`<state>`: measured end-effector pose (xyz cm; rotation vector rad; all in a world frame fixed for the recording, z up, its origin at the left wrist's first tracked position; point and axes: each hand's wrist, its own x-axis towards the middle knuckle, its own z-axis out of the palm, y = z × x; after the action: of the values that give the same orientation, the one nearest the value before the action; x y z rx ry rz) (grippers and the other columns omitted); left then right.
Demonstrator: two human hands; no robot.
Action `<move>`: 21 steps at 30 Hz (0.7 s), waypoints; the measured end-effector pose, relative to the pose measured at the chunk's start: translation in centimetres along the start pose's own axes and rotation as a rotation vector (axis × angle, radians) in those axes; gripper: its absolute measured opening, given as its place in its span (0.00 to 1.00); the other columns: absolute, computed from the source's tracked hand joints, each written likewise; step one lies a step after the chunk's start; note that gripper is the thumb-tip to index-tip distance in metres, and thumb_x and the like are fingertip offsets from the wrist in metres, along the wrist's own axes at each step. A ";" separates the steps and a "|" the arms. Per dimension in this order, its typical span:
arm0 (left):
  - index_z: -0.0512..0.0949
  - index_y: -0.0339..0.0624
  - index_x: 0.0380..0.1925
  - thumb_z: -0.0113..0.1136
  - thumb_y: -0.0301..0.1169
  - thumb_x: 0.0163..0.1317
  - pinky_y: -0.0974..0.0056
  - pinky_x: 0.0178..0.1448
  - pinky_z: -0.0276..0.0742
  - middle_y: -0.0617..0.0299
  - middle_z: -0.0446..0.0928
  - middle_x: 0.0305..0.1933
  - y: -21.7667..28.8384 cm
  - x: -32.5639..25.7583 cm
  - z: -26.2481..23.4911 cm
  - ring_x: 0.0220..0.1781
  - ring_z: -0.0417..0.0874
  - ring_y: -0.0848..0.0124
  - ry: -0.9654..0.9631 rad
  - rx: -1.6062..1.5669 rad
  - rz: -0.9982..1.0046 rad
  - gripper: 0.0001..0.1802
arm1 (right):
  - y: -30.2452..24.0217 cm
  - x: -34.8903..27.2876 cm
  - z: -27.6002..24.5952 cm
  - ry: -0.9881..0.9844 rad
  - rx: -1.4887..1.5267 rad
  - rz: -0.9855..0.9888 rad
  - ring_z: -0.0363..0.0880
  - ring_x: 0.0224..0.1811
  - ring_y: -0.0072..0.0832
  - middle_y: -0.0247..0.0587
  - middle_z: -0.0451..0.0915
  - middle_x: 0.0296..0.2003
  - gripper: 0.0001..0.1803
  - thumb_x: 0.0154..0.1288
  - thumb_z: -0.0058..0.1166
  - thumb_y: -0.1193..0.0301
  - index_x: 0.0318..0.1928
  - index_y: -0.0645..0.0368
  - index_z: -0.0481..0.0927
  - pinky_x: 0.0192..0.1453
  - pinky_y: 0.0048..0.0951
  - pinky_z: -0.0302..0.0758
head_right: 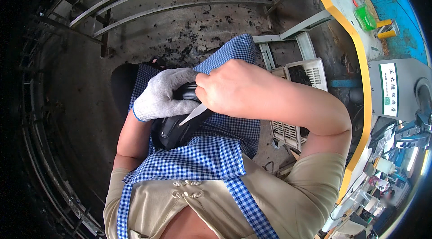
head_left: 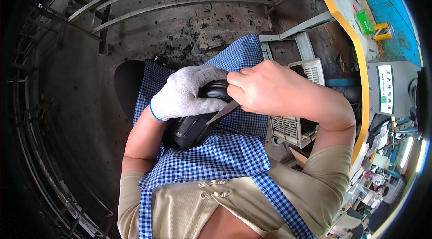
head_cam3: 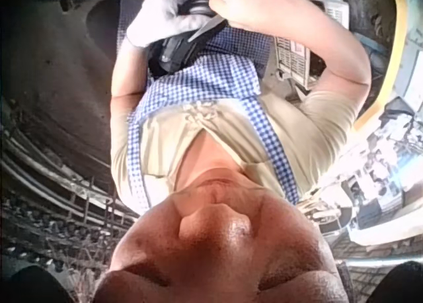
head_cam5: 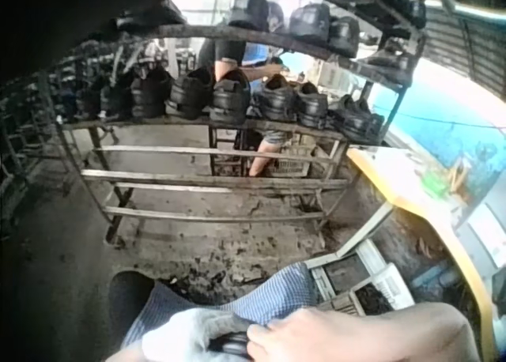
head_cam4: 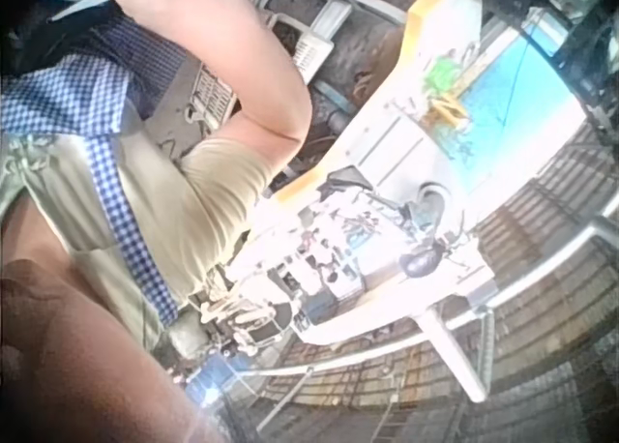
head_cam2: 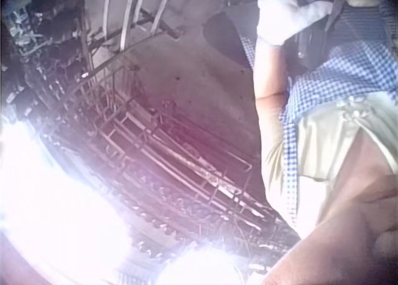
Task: Trimming excess material and loose threads from black shoes using a small knife tool.
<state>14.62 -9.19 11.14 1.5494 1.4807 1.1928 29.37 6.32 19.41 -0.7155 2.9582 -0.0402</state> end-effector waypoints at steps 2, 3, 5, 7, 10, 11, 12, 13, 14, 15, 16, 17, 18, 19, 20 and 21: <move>0.79 0.39 0.46 0.73 0.41 0.45 0.61 0.49 0.79 0.53 0.82 0.40 0.0 -0.2 0.0 0.42 0.85 0.60 0.002 -0.047 -0.058 0.28 | 0.4 0.1 1.1 0.089 0.156 0.038 0.79 0.25 0.30 0.37 0.73 0.25 0.07 0.49 0.57 0.72 0.23 0.59 0.73 0.25 0.28 0.78; 0.79 0.39 0.46 0.73 0.41 0.45 0.61 0.49 0.79 0.53 0.82 0.40 0.1 -0.3 0.0 0.42 0.85 0.60 0.006 -0.051 -0.062 0.28 | 0.7 0.1 1.5 0.086 0.160 0.034 0.79 0.25 0.30 0.37 0.73 0.25 0.07 0.49 0.57 0.72 0.23 0.59 0.73 0.25 0.28 0.78; 0.79 0.39 0.45 0.74 0.41 0.45 0.62 0.49 0.79 0.54 0.82 0.40 0.1 -0.6 -0.1 0.42 0.85 0.61 0.023 -0.143 -0.069 0.28 | 1.2 -0.1 2.4 0.241 0.315 0.047 0.78 0.23 0.31 0.36 0.72 0.25 0.08 0.46 0.60 0.71 0.24 0.58 0.72 0.24 0.30 0.76; 0.79 0.38 0.45 0.75 0.40 0.44 0.62 0.50 0.79 0.54 0.82 0.40 -0.2 -0.6 -0.3 0.41 0.85 0.63 0.000 -0.150 -0.057 0.29 | 1.6 -0.3 3.2 0.271 0.436 0.080 0.77 0.22 0.32 0.35 0.73 0.25 0.09 0.43 0.60 0.74 0.24 0.58 0.71 0.22 0.31 0.73; 0.79 0.36 0.46 0.75 0.40 0.44 0.63 0.50 0.78 0.55 0.82 0.40 -0.5 -0.6 -0.2 0.42 0.84 0.66 -0.006 -0.285 -0.067 0.29 | 2.0 -0.1 4.6 0.400 0.781 0.118 0.76 0.21 0.27 0.35 0.76 0.24 0.09 0.42 0.58 0.80 0.23 0.59 0.71 0.22 0.26 0.70; 0.79 0.35 0.46 0.76 0.39 0.44 0.63 0.51 0.78 0.55 0.82 0.41 -0.3 -0.5 -0.3 0.42 0.83 0.67 -0.001 -0.274 -0.074 0.30 | 2.1 -0.1 4.7 0.402 0.781 0.122 0.76 0.21 0.27 0.35 0.76 0.24 0.09 0.42 0.58 0.80 0.23 0.59 0.71 0.22 0.26 0.70; 0.79 0.34 0.46 0.76 0.38 0.44 0.64 0.52 0.77 0.55 0.82 0.41 -0.2 -0.5 -0.3 0.43 0.83 0.68 0.007 -0.264 -0.082 0.30 | 2.3 -0.1 4.8 0.385 0.876 0.151 0.75 0.21 0.26 0.35 0.74 0.23 0.09 0.42 0.58 0.80 0.24 0.59 0.71 0.22 0.25 0.69; 0.79 0.34 0.46 0.76 0.38 0.44 0.64 0.52 0.77 0.55 0.82 0.41 -0.2 -0.6 -0.3 0.43 0.83 0.68 0.003 -0.265 -0.081 0.30 | 2.3 -0.1 4.9 0.367 0.971 0.180 0.74 0.20 0.26 0.34 0.73 0.22 0.09 0.43 0.59 0.80 0.24 0.59 0.70 0.22 0.24 0.69; 0.79 0.34 0.46 0.77 0.38 0.44 0.64 0.52 0.77 0.55 0.82 0.41 -0.3 -0.6 -0.4 0.43 0.83 0.68 0.003 -0.279 -0.088 0.31 | 2.3 -0.1 5.0 0.357 0.989 0.190 0.72 0.20 0.25 0.34 0.71 0.22 0.09 0.43 0.58 0.80 0.24 0.59 0.70 0.21 0.23 0.68; 0.79 0.33 0.47 0.77 0.38 0.44 0.64 0.53 0.77 0.55 0.82 0.42 -0.3 -0.7 -0.5 0.44 0.83 0.68 0.006 -0.293 -0.095 0.31 | 2.2 0.0 5.3 0.358 0.988 0.190 0.72 0.20 0.25 0.34 0.71 0.22 0.09 0.43 0.58 0.80 0.24 0.59 0.70 0.21 0.23 0.68; 0.79 0.33 0.47 0.77 0.38 0.44 0.64 0.53 0.77 0.55 0.82 0.42 -0.3 -0.8 -0.7 0.44 0.83 0.68 0.005 -0.291 -0.094 0.31 | 1.8 0.1 5.8 0.469 0.917 0.156 0.69 0.17 0.21 0.32 0.71 0.22 0.09 0.43 0.57 0.81 0.25 0.58 0.71 0.19 0.21 0.63; 0.79 0.33 0.47 0.77 0.37 0.43 0.64 0.54 0.76 0.55 0.82 0.43 -0.3 -1.0 -1.0 0.45 0.82 0.67 0.020 -0.248 -0.100 0.31 | 1.3 0.1 6.4 0.579 0.844 0.119 0.65 0.15 0.18 0.30 0.71 0.23 0.10 0.42 0.55 0.82 0.26 0.57 0.71 0.17 0.19 0.59; 0.79 0.34 0.47 0.77 0.36 0.42 0.64 0.55 0.76 0.55 0.81 0.44 -0.3 -1.3 -1.4 0.45 0.82 0.67 0.046 -0.200 -0.111 0.32 | 0.5 0.1 7.1 0.652 0.703 0.116 0.70 0.15 0.18 0.30 0.71 0.23 0.10 0.42 0.57 0.81 0.26 0.56 0.71 0.17 0.18 0.64; 0.79 0.34 0.47 0.77 0.36 0.42 0.64 0.55 0.76 0.55 0.81 0.44 -0.4 -1.7 -1.8 0.45 0.82 0.67 0.052 -0.191 -0.109 0.32 | -0.5 -0.4 7.4 0.630 0.653 0.158 0.73 0.16 0.19 0.31 0.71 0.23 0.11 0.42 0.58 0.80 0.27 0.56 0.71 0.17 0.19 0.68; 0.78 0.34 0.49 0.77 0.36 0.41 0.64 0.56 0.75 0.56 0.81 0.46 -0.5 -2.2 -2.1 0.47 0.81 0.66 0.207 -0.310 -0.151 0.33 | -1.0 -0.8 7.9 0.631 0.713 0.204 0.72 0.17 0.19 0.32 0.72 0.24 0.10 0.43 0.58 0.80 0.27 0.56 0.71 0.18 0.19 0.67; 0.77 0.34 0.51 0.77 0.35 0.41 0.63 0.57 0.75 0.56 0.80 0.47 -0.9 -2.7 -2.6 0.49 0.81 0.66 0.357 -0.424 -0.190 0.34 | -1.6 -1.0 8.9 0.638 0.772 0.251 0.72 0.17 0.18 0.33 0.72 0.24 0.10 0.43 0.58 0.80 0.27 0.57 0.71 0.19 0.19 0.67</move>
<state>12.04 -12.04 10.82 0.9278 1.4317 1.6004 31.87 5.37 10.70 -0.2305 3.1083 -1.5338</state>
